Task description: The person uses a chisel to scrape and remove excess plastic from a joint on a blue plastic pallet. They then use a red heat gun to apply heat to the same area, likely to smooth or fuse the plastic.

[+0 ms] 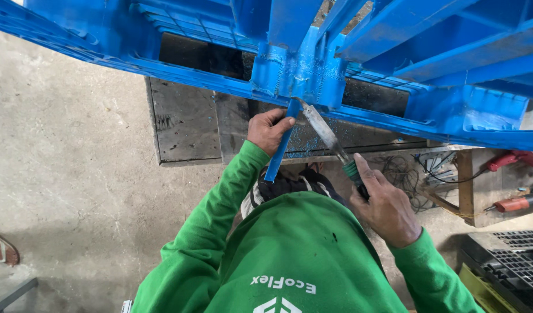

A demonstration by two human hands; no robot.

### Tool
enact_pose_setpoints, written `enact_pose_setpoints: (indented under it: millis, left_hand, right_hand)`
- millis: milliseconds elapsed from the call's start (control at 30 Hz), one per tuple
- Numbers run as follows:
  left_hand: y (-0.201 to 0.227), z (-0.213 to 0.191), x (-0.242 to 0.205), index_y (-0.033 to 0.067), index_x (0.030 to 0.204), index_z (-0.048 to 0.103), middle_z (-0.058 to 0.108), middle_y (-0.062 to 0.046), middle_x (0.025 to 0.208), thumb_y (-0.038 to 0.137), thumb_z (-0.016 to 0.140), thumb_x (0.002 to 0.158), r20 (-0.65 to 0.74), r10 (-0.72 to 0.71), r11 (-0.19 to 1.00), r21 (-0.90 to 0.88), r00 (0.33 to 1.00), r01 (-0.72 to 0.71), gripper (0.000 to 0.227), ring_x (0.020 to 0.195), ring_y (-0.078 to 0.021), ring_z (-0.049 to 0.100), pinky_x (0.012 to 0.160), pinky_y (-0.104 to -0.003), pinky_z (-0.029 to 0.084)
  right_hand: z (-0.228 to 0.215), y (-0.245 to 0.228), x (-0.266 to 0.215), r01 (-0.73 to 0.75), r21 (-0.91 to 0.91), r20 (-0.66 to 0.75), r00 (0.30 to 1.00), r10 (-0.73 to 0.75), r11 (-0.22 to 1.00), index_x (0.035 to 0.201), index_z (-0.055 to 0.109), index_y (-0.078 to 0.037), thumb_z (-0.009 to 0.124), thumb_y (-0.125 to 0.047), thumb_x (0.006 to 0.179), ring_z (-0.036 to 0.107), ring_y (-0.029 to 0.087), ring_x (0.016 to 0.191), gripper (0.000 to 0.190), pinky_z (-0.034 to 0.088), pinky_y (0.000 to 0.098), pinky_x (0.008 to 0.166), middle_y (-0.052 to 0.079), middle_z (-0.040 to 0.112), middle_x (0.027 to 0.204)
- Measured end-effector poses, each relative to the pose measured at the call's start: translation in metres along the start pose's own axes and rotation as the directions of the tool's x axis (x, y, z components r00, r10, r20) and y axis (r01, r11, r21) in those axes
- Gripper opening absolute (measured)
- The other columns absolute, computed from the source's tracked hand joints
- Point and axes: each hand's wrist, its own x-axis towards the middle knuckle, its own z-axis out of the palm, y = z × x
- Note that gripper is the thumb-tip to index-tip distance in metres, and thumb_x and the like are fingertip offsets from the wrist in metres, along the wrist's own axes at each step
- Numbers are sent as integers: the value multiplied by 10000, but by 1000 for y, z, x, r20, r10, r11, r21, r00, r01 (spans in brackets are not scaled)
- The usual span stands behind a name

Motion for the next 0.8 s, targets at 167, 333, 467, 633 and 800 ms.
enact_pose_setpoints:
  millis: [167,333,467,633,800]
  left_hand:
    - [3,1,-2,-3,1074,773,702,-3,768,209,755,905,-29,-32,999,25,999,33,272,671,-68,598,590,-270,520]
    - [6,3,-2,-5,1058,780,716,-10,771,198,759,899,-48,-23,998,61,999,26,258,673,-71,621,590,-263,532]
    - [4,5,-2,-10,1051,782,704,-13,771,196,764,896,-63,-27,999,39,998,29,259,669,-72,611,581,-271,525]
    - [1,3,0,-12,1032,789,687,-18,752,187,776,902,-73,-3,995,94,997,10,237,665,-71,585,577,-277,508]
    - [-3,4,-1,-17,1023,787,654,-16,741,165,776,907,-84,74,988,140,994,-62,216,672,-82,572,587,-280,490]
  right_hand:
    - [-3,5,2,14,-35,16,1000,-14,999,1572,360,-135,698,-146,857,700,397,771,791,555,486,677,187,682,1081]
    - [-4,6,3,-1,-43,38,999,3,999,1586,327,-133,701,-158,851,694,391,741,825,561,490,664,185,672,1060]
    - [-4,5,3,-70,-71,93,993,76,995,1593,289,-140,700,-180,840,695,369,697,858,579,484,639,171,666,1053]
    - [-6,1,1,-88,-101,89,991,97,991,1595,287,-154,688,-190,848,693,373,693,849,578,487,638,172,659,1061]
    - [-7,2,1,-70,-87,76,994,77,994,1595,288,-141,683,-190,851,687,379,692,844,573,488,631,175,653,1046]
